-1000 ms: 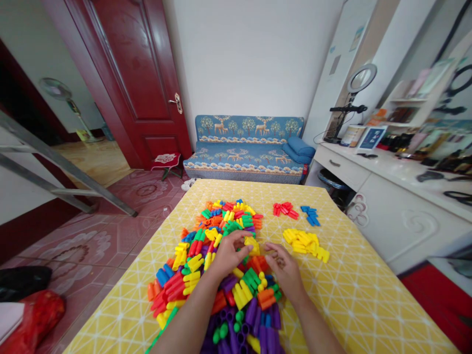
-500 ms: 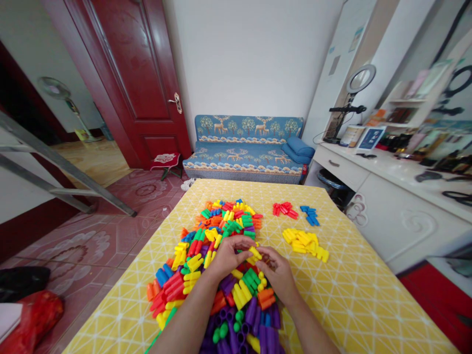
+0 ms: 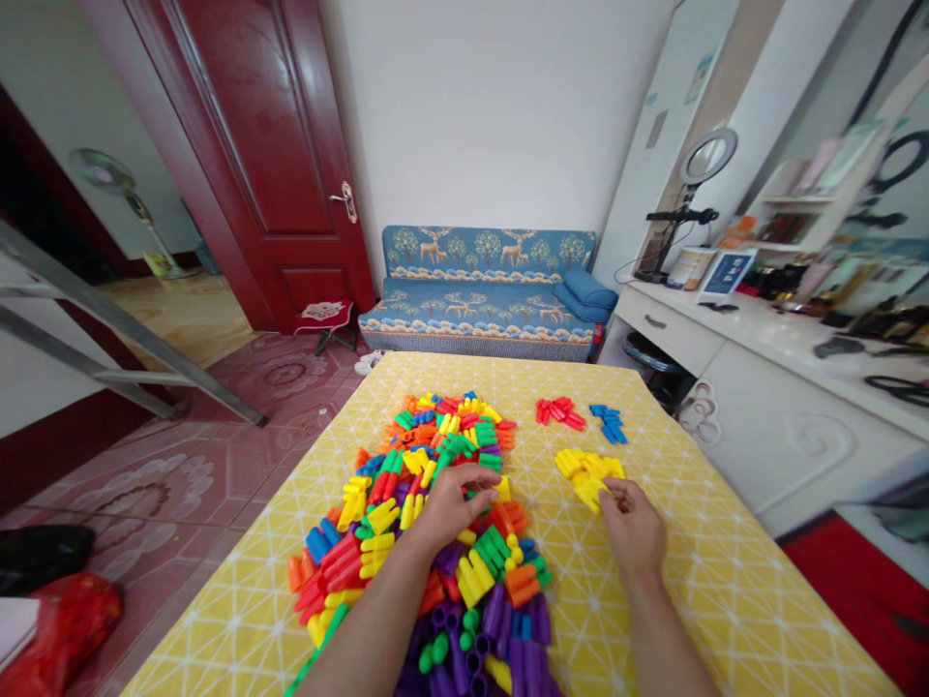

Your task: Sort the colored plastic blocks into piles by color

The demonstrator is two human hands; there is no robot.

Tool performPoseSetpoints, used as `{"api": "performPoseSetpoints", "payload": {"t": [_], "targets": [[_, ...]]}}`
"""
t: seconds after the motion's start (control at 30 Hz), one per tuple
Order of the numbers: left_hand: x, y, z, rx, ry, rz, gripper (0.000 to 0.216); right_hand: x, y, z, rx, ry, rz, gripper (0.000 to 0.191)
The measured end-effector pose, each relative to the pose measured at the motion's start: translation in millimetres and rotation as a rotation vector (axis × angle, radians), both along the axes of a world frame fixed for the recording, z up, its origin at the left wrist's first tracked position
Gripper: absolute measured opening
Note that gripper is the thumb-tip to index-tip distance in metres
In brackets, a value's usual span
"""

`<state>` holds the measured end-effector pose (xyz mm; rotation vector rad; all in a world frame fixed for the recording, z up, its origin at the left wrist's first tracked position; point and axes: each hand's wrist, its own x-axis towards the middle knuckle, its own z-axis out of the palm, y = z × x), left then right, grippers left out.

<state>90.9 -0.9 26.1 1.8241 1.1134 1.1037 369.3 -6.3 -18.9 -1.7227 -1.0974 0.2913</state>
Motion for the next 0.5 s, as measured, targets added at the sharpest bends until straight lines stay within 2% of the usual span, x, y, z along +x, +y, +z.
{"api": "performPoseSetpoints", "payload": {"t": [0.1,0.23,0.33,0.4,0.5], "targets": [[1.0,0.1,-0.7,-0.007,0.001,0.015,0.015,8.6,-3.6,1.3,-0.109,-0.275,-0.103,0.032],[1.3,1.2,-1.0,0.029,0.021,0.028,0.014,-2.6,-6.3,5.2,0.016,-0.466,-0.135,0.037],[-0.1,-0.4,4.3,0.177,0.126,0.062,0.017,-13.2,-6.5,4.0,0.081,-0.473,-0.069,0.035],[-2.4,-3.0,11.1,0.316,0.267,0.166,0.021,-19.3,-6.2,1.2,0.094,-0.456,0.035,0.034],[-7.5,-6.8,20.4,0.402,0.504,0.495,0.024,-26.6,-5.2,-3.6,0.117,-0.418,0.148,0.034]]}}
